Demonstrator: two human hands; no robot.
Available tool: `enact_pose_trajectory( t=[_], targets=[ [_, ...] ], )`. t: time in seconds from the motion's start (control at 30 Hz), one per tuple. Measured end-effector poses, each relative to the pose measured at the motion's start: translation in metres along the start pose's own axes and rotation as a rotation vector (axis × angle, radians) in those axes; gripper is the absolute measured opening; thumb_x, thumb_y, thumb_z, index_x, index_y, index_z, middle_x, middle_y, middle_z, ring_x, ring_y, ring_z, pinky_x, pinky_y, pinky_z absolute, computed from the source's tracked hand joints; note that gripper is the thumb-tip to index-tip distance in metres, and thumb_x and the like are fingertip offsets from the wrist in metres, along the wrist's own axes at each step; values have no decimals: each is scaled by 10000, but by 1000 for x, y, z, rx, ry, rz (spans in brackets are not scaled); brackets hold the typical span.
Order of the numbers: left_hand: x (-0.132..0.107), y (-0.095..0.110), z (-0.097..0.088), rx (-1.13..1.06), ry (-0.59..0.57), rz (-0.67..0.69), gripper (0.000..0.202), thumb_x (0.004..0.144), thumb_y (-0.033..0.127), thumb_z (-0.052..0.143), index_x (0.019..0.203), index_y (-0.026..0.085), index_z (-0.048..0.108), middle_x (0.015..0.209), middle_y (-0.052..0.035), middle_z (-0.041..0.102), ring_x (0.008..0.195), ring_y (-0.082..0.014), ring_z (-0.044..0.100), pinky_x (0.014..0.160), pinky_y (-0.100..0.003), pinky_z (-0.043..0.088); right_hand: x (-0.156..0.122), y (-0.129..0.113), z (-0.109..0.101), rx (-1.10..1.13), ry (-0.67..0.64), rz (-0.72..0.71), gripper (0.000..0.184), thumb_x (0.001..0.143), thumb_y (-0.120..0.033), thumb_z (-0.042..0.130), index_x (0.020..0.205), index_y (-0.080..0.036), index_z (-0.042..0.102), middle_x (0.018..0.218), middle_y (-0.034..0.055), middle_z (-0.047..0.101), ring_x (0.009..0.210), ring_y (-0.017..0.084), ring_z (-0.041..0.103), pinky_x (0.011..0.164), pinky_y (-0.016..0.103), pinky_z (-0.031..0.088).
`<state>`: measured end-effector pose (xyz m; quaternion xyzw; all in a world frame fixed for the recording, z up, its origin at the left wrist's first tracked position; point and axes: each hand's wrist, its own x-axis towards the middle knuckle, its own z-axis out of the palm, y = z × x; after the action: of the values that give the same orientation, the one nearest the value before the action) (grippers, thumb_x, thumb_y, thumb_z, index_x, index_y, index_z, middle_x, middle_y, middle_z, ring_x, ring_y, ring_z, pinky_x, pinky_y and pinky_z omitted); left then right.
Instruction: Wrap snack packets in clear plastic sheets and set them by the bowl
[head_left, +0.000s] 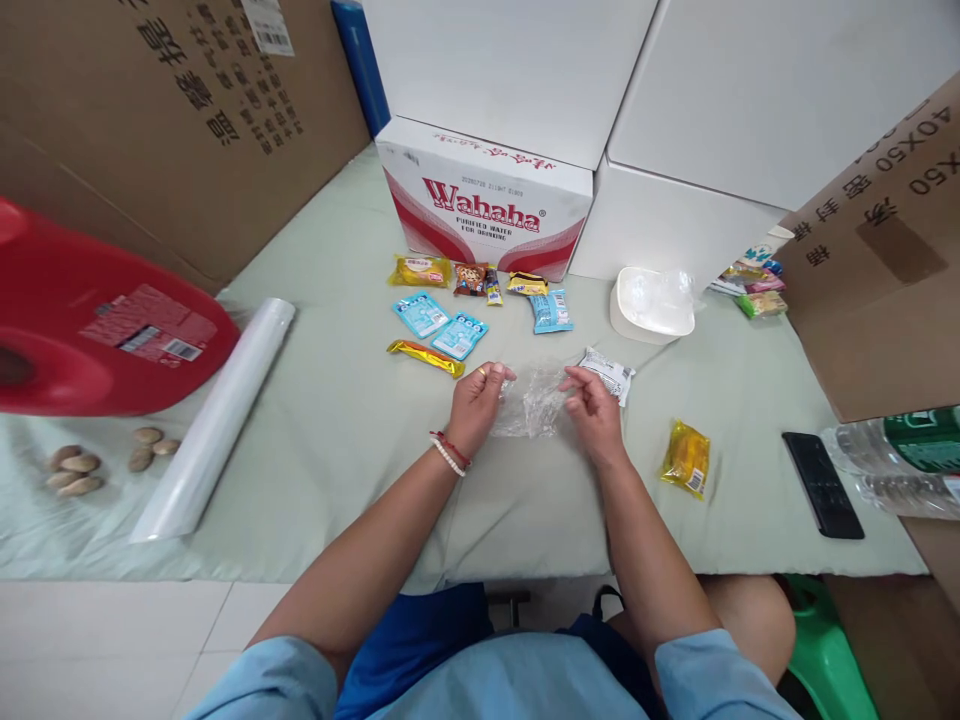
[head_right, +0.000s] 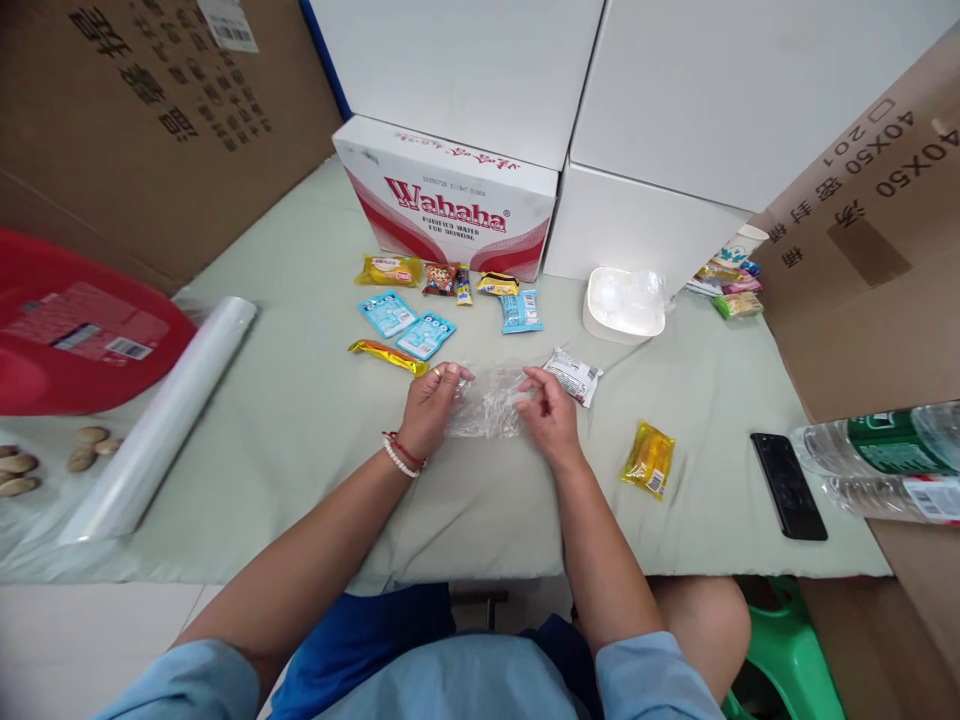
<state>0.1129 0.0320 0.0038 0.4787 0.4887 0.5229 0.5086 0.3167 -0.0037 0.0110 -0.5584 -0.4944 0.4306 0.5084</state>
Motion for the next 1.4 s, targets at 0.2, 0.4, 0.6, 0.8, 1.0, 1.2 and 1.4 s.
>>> enact_pose_trajectory(
  t=[0.2, 0.4, 0.6, 0.8, 1.0, 1.2, 1.4],
  targets=[
    [5, -3, -1, -121, 60, -47, 554, 882, 766, 673, 829, 217, 720, 593, 37, 426, 537, -127, 399, 509, -257, 364, -3, -3, 1, -13, 176, -51, 264, 848, -519, 788, 909, -262, 780, 779, -3, 669, 654, 154, 493, 643, 310, 429],
    [13, -1, -3, -295, 79, -140, 492, 826, 699, 728, 786, 212, 681, 609, 47, 369, 541, -118, 356, 502, -248, 366, -16, -22, -37, 269, 350, 78, 404, 666, -522, 940, 858, -225, 747, 680, -41, 598, 541, 84, 365, 478, 237, 261],
    [17, 4, -4, -354, 78, -160, 449, 768, 644, 741, 761, 203, 654, 634, 44, 441, 535, -102, 366, 476, -224, 337, -47, -45, -73, 227, 425, 107, 413, 617, -473, 992, 842, -205, 773, 660, -43, 594, 526, 51, 382, 472, 201, 276],
    [20, 2, -6, -363, 4, -179, 409, 720, 581, 741, 694, 181, 658, 568, 39, 472, 466, -85, 351, 432, -229, 220, -78, -30, -110, 77, 475, 183, 479, 592, -523, 967, 862, -191, 749, 638, -53, 569, 511, 57, 363, 467, 210, 258],
    [18, -1, -6, -318, -69, -173, 377, 745, 536, 735, 663, 173, 676, 547, 33, 472, 475, -92, 365, 454, -239, 222, -73, -26, -104, -419, 561, 35, 392, 750, -543, 805, 929, -197, 758, 870, 55, 750, 769, 196, 647, 733, 336, 531],
    [17, 1, -7, -262, -127, -145, 367, 731, 528, 734, 722, 162, 751, 507, 44, 439, 469, -92, 327, 469, -250, 197, -14, -51, -25, -826, 41, -277, 482, 884, -220, 691, 1365, -234, 708, 1434, 135, 631, 905, 203, 682, 888, 391, 583],
    [17, 2, -8, -227, -147, -132, 429, 753, 587, 715, 777, 160, 755, 482, 71, 376, 458, -93, 331, 491, -244, 282, 34, -51, 11, -1002, -185, -393, 254, 954, -184, 652, 1165, -250, 778, 1574, 96, 549, 1171, 250, 668, 970, 408, 569]
  ],
)
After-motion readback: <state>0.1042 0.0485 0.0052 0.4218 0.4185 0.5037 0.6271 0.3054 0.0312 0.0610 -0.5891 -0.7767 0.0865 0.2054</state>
